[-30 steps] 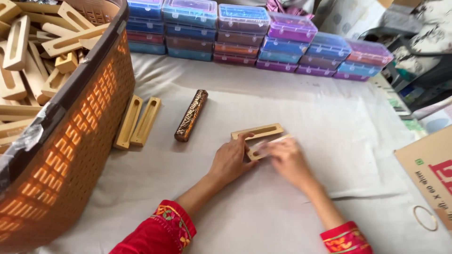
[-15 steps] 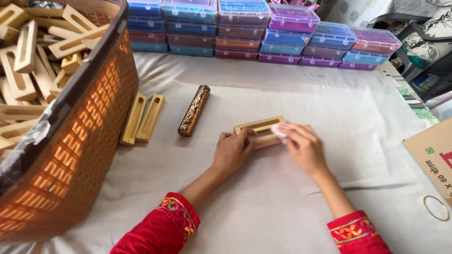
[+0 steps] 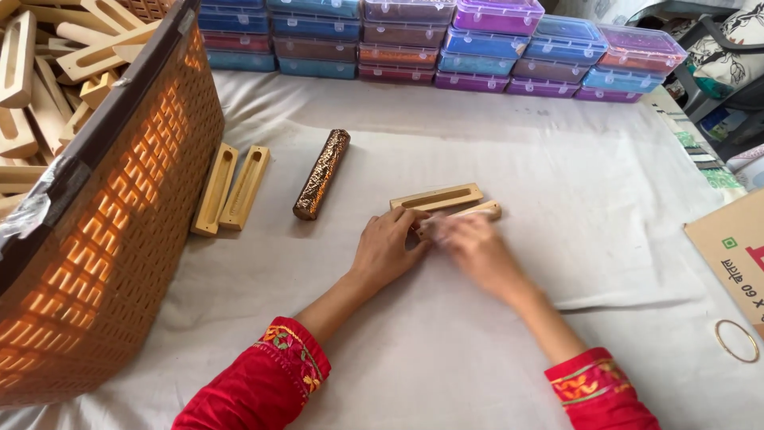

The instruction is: Cleaning and wiping small wooden parts in a workspace.

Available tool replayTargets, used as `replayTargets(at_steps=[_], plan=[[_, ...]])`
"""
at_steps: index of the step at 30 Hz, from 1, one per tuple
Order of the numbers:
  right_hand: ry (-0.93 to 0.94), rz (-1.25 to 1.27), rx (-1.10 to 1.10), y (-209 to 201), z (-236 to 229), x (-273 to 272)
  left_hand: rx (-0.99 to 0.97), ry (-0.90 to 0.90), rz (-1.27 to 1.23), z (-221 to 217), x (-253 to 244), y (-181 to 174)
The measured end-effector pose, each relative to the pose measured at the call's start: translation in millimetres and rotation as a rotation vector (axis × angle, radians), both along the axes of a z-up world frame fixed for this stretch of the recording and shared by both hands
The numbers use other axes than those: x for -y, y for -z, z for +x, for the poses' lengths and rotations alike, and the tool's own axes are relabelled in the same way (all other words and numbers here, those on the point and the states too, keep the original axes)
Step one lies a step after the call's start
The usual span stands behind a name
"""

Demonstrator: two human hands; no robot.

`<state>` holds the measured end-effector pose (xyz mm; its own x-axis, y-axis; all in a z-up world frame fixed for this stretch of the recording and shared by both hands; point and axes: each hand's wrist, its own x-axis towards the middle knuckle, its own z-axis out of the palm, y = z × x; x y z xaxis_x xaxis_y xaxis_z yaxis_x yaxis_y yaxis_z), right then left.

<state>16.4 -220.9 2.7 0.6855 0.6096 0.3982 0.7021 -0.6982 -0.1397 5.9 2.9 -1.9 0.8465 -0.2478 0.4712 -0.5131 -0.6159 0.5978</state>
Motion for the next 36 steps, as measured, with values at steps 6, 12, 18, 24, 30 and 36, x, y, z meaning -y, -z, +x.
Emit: replayTargets(at_steps=[6, 12, 18, 24, 30, 36], plan=[[0.031, -0.005, 0.018, -43.4, -7.4, 5.2, -0.046, 0.014, 0.032, -1.3, 1.2, -1.9], [0.263, -0.079, -0.053, -34.2, 5.4, 29.3, -0.052, 0.011, 0.026, -3.8, -1.1, -6.1], [-0.021, -0.105, 0.086, -20.6, -11.5, -14.5, -0.064, 0.008, -0.007, -3.1, -0.1, -3.6], [0.313, 0.132, -0.115, -35.5, 18.0, 53.6, -0.075, 0.027, 0.025, -1.8, 0.8, -2.3], [0.025, -0.044, 0.164, 2.7, 4.0, 14.1, -0.061, 0.02, 0.042, -4.3, 0.8, -10.5], [0.073, 0.066, 0.009, -27.4, 10.0, 20.1, -0.015, 0.01, -0.012, -4.8, 2.2, -7.2]])
